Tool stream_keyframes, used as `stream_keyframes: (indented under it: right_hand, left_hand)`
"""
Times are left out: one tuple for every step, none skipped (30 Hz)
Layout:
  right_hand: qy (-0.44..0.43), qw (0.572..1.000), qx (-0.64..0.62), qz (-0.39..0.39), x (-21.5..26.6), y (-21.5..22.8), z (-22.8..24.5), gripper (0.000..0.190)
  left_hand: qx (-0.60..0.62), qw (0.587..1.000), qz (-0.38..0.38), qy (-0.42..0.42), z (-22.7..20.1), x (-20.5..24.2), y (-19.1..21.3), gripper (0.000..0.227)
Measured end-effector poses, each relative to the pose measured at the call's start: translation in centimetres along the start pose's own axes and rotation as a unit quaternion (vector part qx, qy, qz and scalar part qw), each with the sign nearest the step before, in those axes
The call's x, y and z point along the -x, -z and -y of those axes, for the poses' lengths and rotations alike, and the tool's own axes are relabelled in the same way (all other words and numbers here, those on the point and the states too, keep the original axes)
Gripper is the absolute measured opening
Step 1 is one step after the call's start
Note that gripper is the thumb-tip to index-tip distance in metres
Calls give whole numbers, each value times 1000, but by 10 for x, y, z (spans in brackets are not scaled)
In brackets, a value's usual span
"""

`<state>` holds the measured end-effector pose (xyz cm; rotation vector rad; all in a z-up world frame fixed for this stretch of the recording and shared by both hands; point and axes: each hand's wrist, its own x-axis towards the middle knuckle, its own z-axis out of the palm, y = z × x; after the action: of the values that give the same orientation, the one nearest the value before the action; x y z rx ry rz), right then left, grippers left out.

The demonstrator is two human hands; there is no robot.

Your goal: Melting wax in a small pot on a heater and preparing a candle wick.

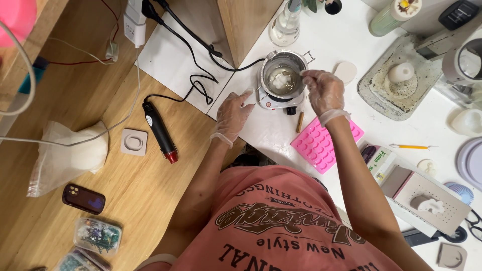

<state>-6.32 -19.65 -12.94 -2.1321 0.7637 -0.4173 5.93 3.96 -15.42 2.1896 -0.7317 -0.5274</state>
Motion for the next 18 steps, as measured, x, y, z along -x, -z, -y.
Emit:
stream_keyframes:
  right_hand:
    - [1,1000,1,1,0,-1,-3,16]
    - [49,999,1,8,0,-3,-5,15]
    - [98,995,2,15,0,-5,-8,15]
    - [98,995,1,16,1,-6,-6,15]
    - [104,993,43,28,1,-7,-4,15]
    - [111,990,84,39,1,-7,-3,16]
    - [111,990,83,40,1,-10,-6,16]
    - [111,990,83,29,1,-13,-10,16]
    - [111,990,83,18,2,-15,-13,16]
    - [111,990,83,18,1,-17,-16,16]
    - [133,987,93,13,0,-19,-19,14]
    - [156,982,102,7,-1,-21,-22,13]
    - [156,983,101,7,-2,-24,-23,13]
    - [187,975,118,5,-3,-26,-24,13]
    - [218,966,135,3,-4,-28,-25,13]
    - [218,966,136,2,-5,-29,-25,13]
    - [222,967,126,1,-6,-30,-25,14]
    - [226,967,115,1,-6,-33,-23,15]
  left_hand:
    - [1,1000,-1,0,0,0,0,47]
    - [-11,1000,5,2,-1,-1,1,48]
    - [-22,1000,10,4,-1,-2,1,48]
    - [-22,1000,10,5,1,-1,0,48]
    - [-21,1000,11,-2,2,-1,0,48]
    - [-19,1000,12,-8,3,-1,-1,48]
    - [-20,1000,11,-7,3,0,-2,48]
    - [-26,1000,7,-12,3,0,-2,48]
    - [-33,999,3,-16,3,0,-2,49]
    - [-33,999,3,-16,2,1,-2,49]
    - [-32,999,4,-14,1,1,-2,49]
    - [-33,999,4,-12,1,1,-2,49]
    - [-33,999,5,-12,1,1,-2,49]
    - [-32,999,1,-12,2,1,-3,49]
    - [-31,999,-3,-12,2,0,-4,48]
    - [-31,999,-3,-13,1,0,-4,48]
    - [-36,999,6,-9,0,0,-4,49]
    - [-42,999,14,-4,0,0,-2,50]
